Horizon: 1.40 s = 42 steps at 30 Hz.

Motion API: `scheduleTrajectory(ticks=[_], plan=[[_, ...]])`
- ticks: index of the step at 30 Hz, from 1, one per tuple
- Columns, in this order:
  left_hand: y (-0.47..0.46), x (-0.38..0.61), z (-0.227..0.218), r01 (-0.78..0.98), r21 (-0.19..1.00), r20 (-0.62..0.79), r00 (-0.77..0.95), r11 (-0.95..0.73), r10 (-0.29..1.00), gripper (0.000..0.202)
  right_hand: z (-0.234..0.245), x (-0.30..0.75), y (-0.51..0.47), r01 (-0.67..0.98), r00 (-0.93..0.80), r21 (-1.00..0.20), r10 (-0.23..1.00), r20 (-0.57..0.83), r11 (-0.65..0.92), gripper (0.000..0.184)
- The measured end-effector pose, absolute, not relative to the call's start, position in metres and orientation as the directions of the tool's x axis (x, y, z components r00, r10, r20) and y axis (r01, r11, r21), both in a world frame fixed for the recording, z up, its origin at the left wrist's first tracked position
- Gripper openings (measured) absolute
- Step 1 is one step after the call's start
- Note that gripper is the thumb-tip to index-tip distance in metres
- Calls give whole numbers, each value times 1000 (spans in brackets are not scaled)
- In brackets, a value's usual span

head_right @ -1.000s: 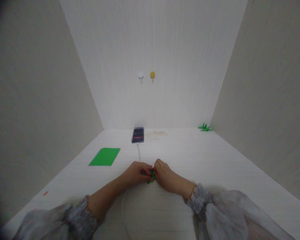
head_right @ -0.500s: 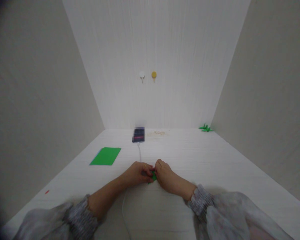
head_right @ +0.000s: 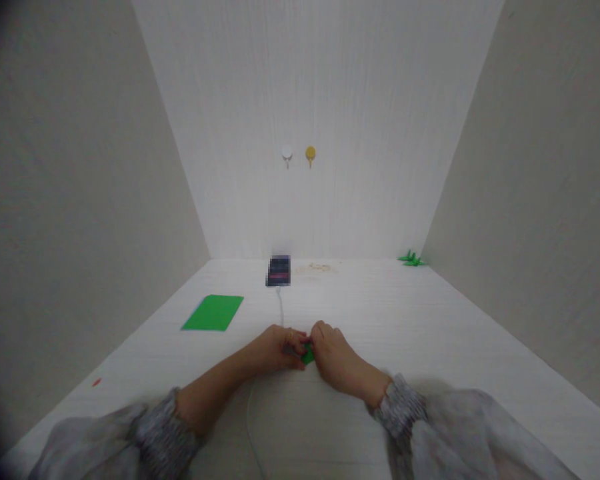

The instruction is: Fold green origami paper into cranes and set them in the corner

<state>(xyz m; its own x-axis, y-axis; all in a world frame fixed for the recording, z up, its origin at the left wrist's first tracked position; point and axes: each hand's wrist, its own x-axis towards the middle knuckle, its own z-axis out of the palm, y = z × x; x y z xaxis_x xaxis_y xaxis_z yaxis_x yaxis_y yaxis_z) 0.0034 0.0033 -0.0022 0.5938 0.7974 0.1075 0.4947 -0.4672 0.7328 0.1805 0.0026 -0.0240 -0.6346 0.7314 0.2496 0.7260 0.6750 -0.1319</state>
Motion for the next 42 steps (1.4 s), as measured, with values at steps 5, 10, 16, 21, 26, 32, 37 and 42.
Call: scheduleTrajectory(ticks=[5,10,16,21,26,32,37,42], plan=[[0,2,1,559,669,80,602,-490,795,23,-24,181,3,749,-591,-198,772,233,633,13],[-4,1,8,593,580,76,644,-559,761,34,-21,178,4,768,-542,-260,810,225,586,10],[-4,-3,3,539,470,90,758,-699,646,29,-26,182,12,772,-453,-420,876,163,477,9],[-6,-8,-4,595,461,21,734,-658,679,28,-28,189,17,616,-472,-622,858,200,484,10],[-8,-6,-5,615,450,35,712,-647,701,25,-29,193,17,504,-576,-632,774,262,588,12],[-9,1,-5,648,436,29,683,-624,729,23,-31,192,16,605,-540,-569,812,221,557,10],[-10,3,-3,665,422,32,669,-617,743,22,-27,186,15,711,-483,-496,859,171,499,10],[-11,3,0,669,408,51,663,-622,747,24,-18,179,11,767,-441,-468,890,112,439,9]])
